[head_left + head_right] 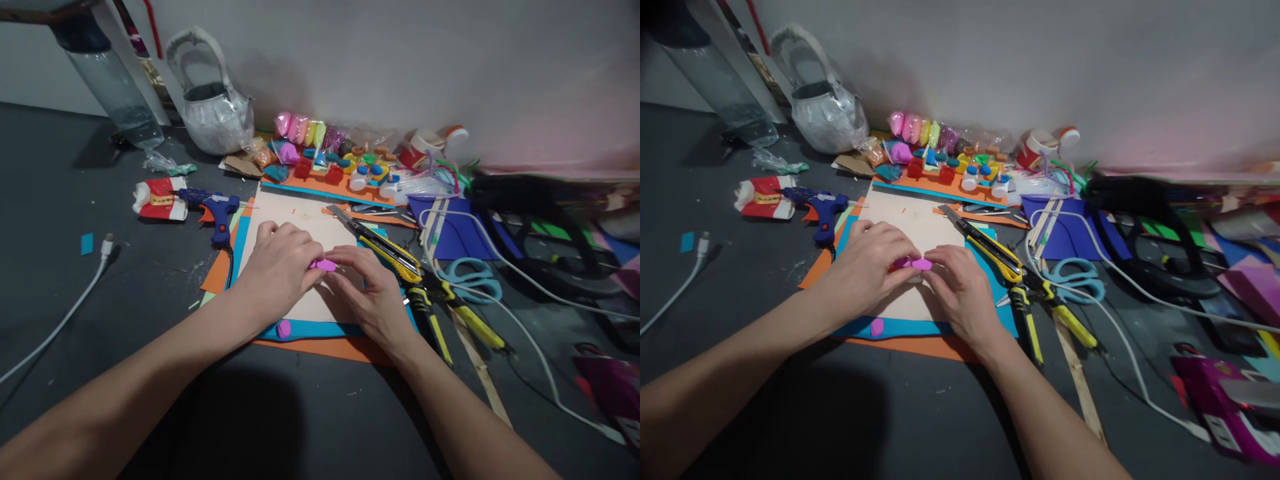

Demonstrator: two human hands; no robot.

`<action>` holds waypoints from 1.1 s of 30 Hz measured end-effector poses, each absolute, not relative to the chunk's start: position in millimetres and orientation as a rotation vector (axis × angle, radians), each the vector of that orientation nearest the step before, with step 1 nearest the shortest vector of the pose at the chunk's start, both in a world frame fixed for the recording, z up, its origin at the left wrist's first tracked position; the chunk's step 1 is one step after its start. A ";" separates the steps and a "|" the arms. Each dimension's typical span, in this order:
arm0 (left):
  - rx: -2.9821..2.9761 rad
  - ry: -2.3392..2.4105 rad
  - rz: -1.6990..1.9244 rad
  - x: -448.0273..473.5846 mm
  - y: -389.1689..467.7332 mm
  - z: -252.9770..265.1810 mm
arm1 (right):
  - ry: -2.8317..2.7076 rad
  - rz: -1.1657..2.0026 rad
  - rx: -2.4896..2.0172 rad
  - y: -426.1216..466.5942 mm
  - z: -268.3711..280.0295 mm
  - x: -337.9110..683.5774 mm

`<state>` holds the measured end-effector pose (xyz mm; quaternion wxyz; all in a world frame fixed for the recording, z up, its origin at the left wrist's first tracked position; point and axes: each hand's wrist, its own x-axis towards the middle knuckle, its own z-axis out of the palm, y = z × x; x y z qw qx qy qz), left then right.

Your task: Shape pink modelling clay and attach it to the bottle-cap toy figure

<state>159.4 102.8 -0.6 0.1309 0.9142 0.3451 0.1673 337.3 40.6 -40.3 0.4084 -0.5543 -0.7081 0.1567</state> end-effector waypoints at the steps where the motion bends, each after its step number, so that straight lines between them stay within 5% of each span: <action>1: 2.653 1.003 0.474 159.6 102.6 -0.1 | -1.785 0.398 -1.399 40.5 -40.2 337.3; 33: 2.670 0.995 0.499 158.6 100.9 -1.9 | -1.782 0.413 -1.414 40.8 -37.7 336.0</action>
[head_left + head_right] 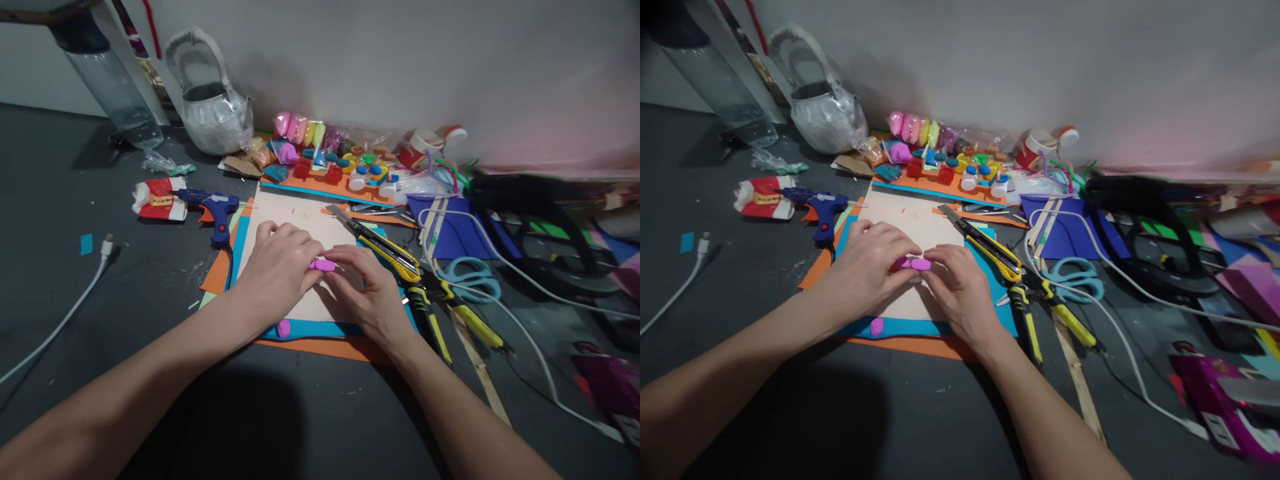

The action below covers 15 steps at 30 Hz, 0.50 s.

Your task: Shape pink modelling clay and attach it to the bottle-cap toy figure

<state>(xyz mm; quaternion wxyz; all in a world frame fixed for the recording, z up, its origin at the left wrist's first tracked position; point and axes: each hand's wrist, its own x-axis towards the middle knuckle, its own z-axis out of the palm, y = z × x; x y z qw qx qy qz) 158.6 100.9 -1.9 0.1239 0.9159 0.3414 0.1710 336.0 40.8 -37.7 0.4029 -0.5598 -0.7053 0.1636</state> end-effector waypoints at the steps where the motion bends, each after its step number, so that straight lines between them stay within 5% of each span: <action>1: 2.667 0.992 0.509 158.3 100.8 -2.1 | -1.776 0.412 -1.418 40.6 -37.6 335.9; 15: 2.653 0.997 0.469 159.9 100.0 -1.6 | -1.794 0.389 -1.386 42.5 -39.9 336.2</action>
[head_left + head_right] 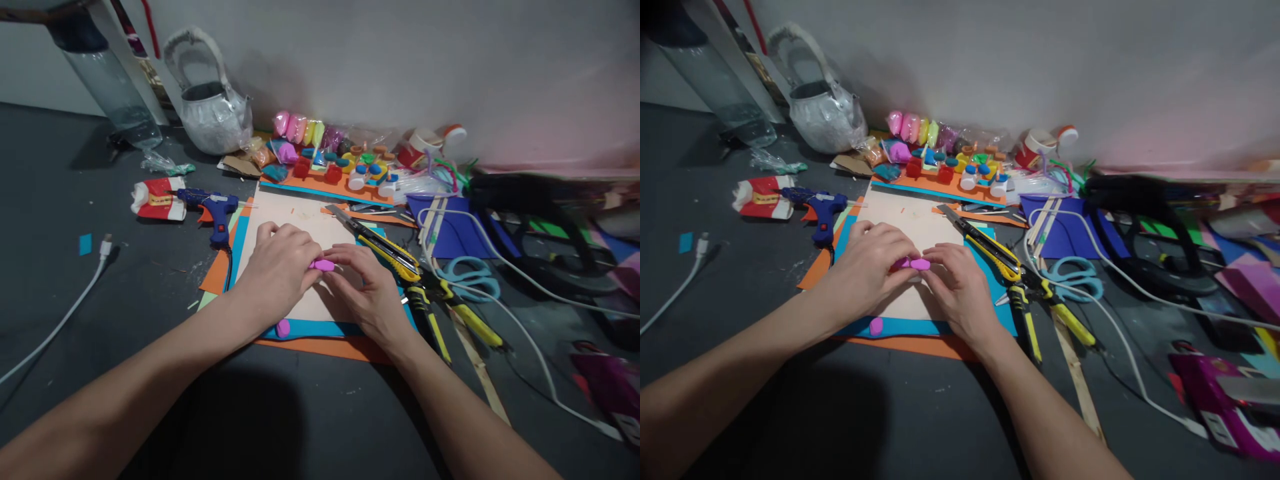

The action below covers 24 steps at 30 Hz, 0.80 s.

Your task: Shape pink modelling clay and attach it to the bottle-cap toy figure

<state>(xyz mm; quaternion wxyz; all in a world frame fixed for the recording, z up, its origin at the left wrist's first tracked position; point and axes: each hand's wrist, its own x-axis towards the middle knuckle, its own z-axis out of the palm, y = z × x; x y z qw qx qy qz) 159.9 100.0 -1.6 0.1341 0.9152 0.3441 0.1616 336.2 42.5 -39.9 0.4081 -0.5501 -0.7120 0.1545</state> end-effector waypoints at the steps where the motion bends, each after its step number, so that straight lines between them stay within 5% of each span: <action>1: 2.651 0.998 0.471 160.0 100.1 -1.6 | -1.798 0.392 -1.387 42.6 -40.0 336.2; 18: 2.626 0.980 0.452 158.2 102.0 3.7 | -1.846 0.353 -1.341 40.8 -36.5 337.7; 24: 2.592 0.965 0.496 155.6 103.4 3.8 | -1.570 0.602 -1.408 39.4 -33.3 335.3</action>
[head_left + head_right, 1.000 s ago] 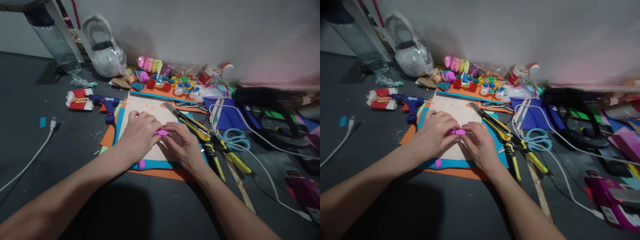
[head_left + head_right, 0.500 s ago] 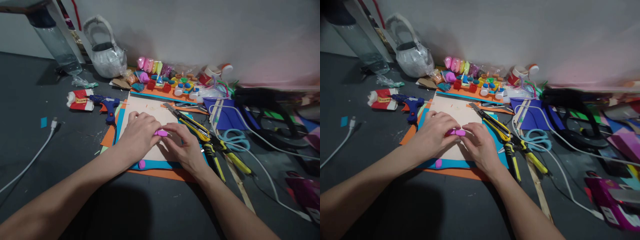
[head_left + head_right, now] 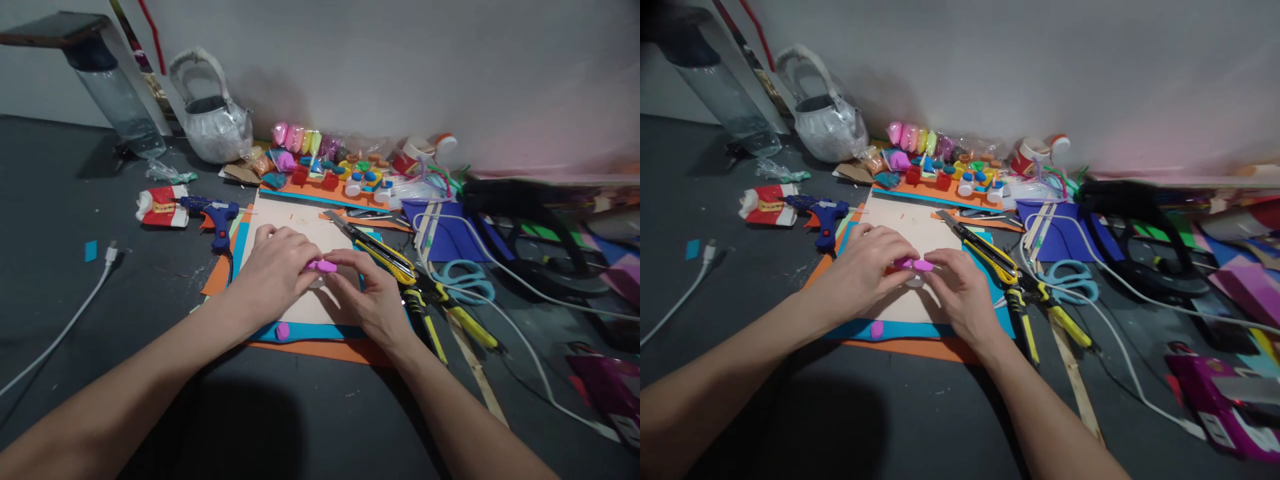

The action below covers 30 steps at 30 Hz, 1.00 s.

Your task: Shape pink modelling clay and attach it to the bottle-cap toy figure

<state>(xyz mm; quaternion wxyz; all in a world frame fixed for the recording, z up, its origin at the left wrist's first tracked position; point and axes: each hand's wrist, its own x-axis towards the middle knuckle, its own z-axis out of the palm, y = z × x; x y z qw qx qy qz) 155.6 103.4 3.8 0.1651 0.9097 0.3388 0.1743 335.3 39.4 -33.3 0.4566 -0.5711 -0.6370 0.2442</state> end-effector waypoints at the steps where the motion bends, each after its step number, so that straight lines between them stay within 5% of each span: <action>1: 2.581 0.969 0.489 155.5 103.6 3.6 | -1.533 0.640 -1.425 39.2 -33.2 334.8; 16: 2.535 0.979 0.578 154.8 98.6 9.4 | -1.331 0.676 -1.459 33.8 -26.5 338.4; 30: 1.682 0.766 0.713 161.6 58.8 52.5 | -1.558 0.550 -1.161 -3.5 9.9 332.3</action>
